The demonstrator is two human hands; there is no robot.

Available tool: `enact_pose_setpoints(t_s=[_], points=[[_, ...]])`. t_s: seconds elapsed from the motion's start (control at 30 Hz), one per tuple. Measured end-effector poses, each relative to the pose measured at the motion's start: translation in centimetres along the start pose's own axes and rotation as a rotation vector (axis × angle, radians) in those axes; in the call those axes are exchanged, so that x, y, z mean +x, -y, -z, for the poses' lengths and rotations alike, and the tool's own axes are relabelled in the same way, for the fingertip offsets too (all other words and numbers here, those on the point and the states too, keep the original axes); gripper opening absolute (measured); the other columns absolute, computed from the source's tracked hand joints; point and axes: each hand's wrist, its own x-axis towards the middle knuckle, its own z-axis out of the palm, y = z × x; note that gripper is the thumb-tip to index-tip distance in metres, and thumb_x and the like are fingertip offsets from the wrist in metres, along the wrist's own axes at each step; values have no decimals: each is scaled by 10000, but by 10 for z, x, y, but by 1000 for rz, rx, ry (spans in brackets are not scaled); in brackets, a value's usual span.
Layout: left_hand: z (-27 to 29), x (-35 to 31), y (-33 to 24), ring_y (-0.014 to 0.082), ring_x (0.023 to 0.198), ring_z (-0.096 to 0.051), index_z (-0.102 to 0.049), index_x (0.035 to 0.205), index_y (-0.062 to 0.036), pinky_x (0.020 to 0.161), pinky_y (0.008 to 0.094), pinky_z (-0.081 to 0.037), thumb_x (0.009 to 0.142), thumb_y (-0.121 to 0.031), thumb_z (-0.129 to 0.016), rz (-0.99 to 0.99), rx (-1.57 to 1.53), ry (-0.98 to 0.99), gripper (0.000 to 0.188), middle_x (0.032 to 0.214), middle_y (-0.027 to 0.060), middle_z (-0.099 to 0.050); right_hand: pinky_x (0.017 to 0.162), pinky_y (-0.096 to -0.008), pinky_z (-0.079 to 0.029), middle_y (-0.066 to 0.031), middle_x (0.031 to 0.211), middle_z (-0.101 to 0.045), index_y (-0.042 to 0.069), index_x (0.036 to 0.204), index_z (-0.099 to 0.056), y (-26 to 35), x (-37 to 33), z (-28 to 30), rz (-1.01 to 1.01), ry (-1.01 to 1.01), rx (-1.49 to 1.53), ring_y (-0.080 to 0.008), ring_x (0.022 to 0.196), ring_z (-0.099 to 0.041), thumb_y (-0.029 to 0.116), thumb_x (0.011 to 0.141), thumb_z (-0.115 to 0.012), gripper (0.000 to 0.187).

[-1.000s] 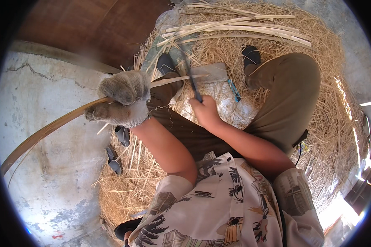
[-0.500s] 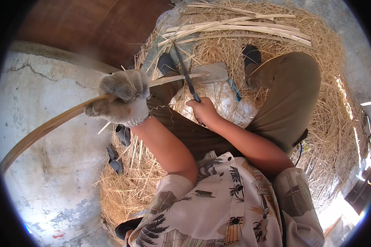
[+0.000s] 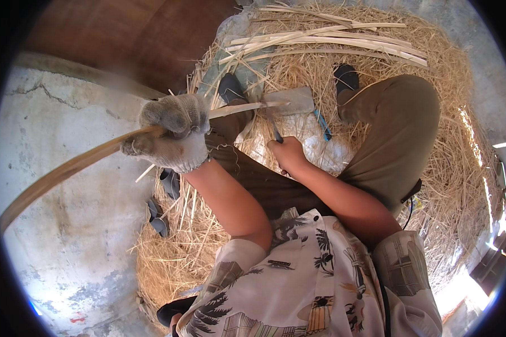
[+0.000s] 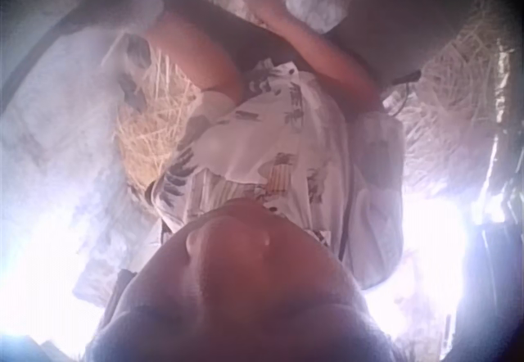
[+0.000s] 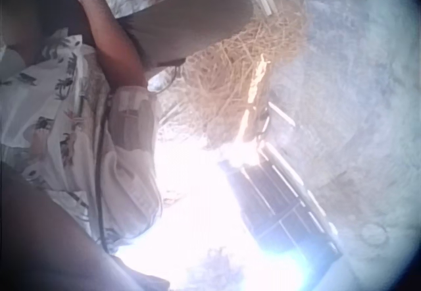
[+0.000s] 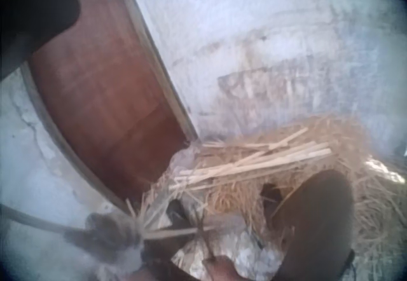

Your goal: The person sits on a bed of straw and uses a knife to shave thin strips from a long piece of wood held in their left hand. The person repeatedly draws the knife along the wood to create shavings, which fall onto the straw below.

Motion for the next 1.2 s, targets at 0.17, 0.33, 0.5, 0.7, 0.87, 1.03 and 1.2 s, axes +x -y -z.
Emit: enact_pose_setpoints(t_s=[0.17, 0.33, 0.5, 0.7, 0.87, 1.03, 1.2], points=[[11, 0, -6, 126, 385, -246, -482, 600, -121, 390, 303, -216, 714, -893, -542, 4, -12, 31, 782, 469, -20, -324, 395, -354, -366, -45, 527, -502, 47, 606, -537, 15, 2, 6, 11, -55, 269, -161, 405, -478, 252, 907, -629, 375], [-4, -1, -5, 133, 378, -236, -464, 571, -120, 397, 306, -182, 717, -893, -543, 36, 41, -76, 791, 459, -5, -309, 391, -349, -353, -42, 523, -494, 31, 602, -519, 23, -15, -3, 433, -24, 293, -169, 408, -479, 236, 909, -642, 389], [11, -3, -4, 196, 398, -351, -590, 650, -39, 373, 331, -253, 774, -798, -595, -7, -67, -68, 769, 515, 65, -447, 373, -370, -407, -69, 527, -502, 2, 611, -523, 8, -8, -12, -82, 37, 35, -203, 425, -509, 244, 892, -625, 384], [16, -2, -9, 190, 408, -359, -609, 665, -48, 367, 338, -262, 785, -775, -610, 11, -91, -43, 736, 516, 58, -437, 340, -313, -334, -16, 474, -425, 67, 620, -494, 16, -15, -14, 207, 60, 265, -129, 343, -389, 209, 908, -600, 339], [19, 2, -3, 186, 401, -362, -554, 612, -57, 365, 331, -267, 759, -828, -580, 35, -216, 212, 785, 495, 56, -425, 403, -358, -302, -32, 514, -431, 45, 630, -479, 21, -18, -11, 166, 151, 303, -161, 411, -411, 194, 875, -618, 319], [24, 1, -6, 149, 371, -315, -482, 575, -101, 379, 313, -256, 796, -842, -511, -8, -55, 172, 773, 471, 16, -384, 393, -336, -295, -35, 539, -424, 44, 706, -495, 6, 10, 2, -453, 216, 335, -146, 397, -401, 191, 870, -621, 253], [20, -3, -7, 129, 369, -303, -463, 573, -120, 384, 303, -264, 817, -838, -487, -18, -29, 118, 759, 462, -14, -358, 387, -316, -320, -10, 459, -398, 123, 576, -445, 26, -7, -3, 99, 143, 369, -143, 362, -383, 207, 900, -619, 377]])
